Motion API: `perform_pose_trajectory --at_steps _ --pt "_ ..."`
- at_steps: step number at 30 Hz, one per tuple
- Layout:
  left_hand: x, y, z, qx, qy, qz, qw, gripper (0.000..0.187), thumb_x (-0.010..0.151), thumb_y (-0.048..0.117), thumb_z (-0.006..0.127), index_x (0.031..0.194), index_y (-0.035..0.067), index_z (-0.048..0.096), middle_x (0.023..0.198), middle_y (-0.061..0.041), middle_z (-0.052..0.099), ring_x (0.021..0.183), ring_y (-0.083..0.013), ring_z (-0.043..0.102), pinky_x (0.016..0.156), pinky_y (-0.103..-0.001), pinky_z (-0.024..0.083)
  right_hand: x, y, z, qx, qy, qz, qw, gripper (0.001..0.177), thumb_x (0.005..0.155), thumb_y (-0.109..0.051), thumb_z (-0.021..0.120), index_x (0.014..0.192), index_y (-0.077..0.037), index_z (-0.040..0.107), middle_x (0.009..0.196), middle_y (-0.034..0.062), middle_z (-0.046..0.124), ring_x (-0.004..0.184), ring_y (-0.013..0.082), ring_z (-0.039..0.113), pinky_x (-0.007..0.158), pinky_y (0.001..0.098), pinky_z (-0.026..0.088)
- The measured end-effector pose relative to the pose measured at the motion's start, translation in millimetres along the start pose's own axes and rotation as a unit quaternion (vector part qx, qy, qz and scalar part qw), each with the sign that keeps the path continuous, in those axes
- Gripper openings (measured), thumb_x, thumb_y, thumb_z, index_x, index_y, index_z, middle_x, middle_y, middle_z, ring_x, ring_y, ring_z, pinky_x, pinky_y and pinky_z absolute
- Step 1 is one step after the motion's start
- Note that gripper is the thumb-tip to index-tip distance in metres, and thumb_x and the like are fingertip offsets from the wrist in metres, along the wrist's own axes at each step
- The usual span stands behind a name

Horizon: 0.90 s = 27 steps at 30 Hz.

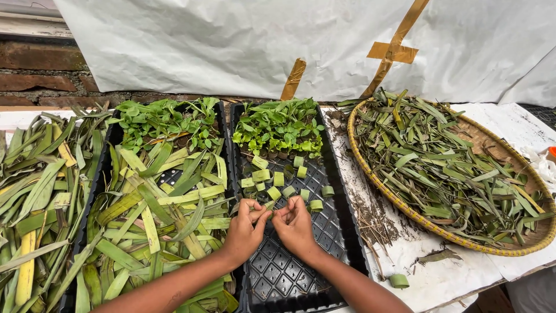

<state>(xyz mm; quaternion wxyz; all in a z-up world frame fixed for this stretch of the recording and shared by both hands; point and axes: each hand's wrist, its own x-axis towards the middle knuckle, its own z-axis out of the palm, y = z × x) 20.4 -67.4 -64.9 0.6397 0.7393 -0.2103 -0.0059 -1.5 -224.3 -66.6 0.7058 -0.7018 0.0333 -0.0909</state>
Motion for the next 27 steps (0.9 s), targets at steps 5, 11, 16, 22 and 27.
perform_pose_trajectory --at_steps 5,11,16,22,27 --pt "0.2 -9.1 1.2 0.042 -0.048 0.004 0.998 0.021 0.098 0.008 0.06 0.111 0.01 0.043 0.105 -0.016 0.078 0.12 -0.0271 0.073 0.088 -0.031 0.063 -1.2 -17.0 0.6 -0.038 0.005 0.046 0.998 0.036 0.086 0.012 0.062 0.09 -0.015 0.038 0.073 0.0032 0.051 0.06 0.0107 0.046 0.049 0.0223 0.038" --pt "-0.6 -12.7 1.9 0.064 -0.094 -0.034 0.993 0.024 0.097 0.006 0.055 0.119 0.013 0.045 0.125 -0.023 0.07 0.127 -0.0293 0.068 0.094 -0.034 0.062 -4.3 -7.7 6.4 -0.129 0.033 0.042 0.99 0.036 0.085 0.007 0.065 0.08 -0.016 0.038 0.07 -0.0012 0.044 0.062 0.009 0.04 0.05 0.0243 0.034" --pt "-4.2 -9.6 2.4 0.049 -0.082 -0.031 0.995 0.022 0.096 0.001 0.054 0.114 0.011 0.045 0.116 -0.02 0.076 0.116 -0.0268 0.076 0.086 -0.03 0.063 -2.3 -3.8 6.1 -0.209 0.021 0.012 0.978 0.035 0.085 0.004 0.065 0.077 -0.016 0.038 0.07 -0.0024 0.043 0.061 0.0084 0.039 0.05 0.0253 0.032" --pt "-2.4 2.4 -2.4 0.05 -0.085 -0.015 0.995 0.011 0.099 0.011 0.055 0.107 0.01 0.047 0.086 -0.005 0.081 0.075 -0.0161 0.074 0.066 -0.029 0.053 15.3 -5.6 -1.6 0.078 -0.002 0.196 0.978 0.037 0.087 0.019 0.053 0.079 -0.013 0.036 0.069 0.0064 0.048 0.043 0.0146 0.043 0.038 0.0265 0.04" --pt "0.3 0.7 0.1 0.03 -0.003 -0.002 1.0 0.019 0.098 0.012 0.057 0.113 0.01 0.046 0.097 -0.008 0.083 0.074 -0.0131 0.074 0.064 -0.028 0.052 25.5 7.6 -10.7 0.167 -0.048 0.161 0.972 0.039 0.092 0.012 0.065 0.082 -0.014 0.037 0.075 0.0085 0.057 0.046 0.0179 0.049 0.041 0.0274 0.042"
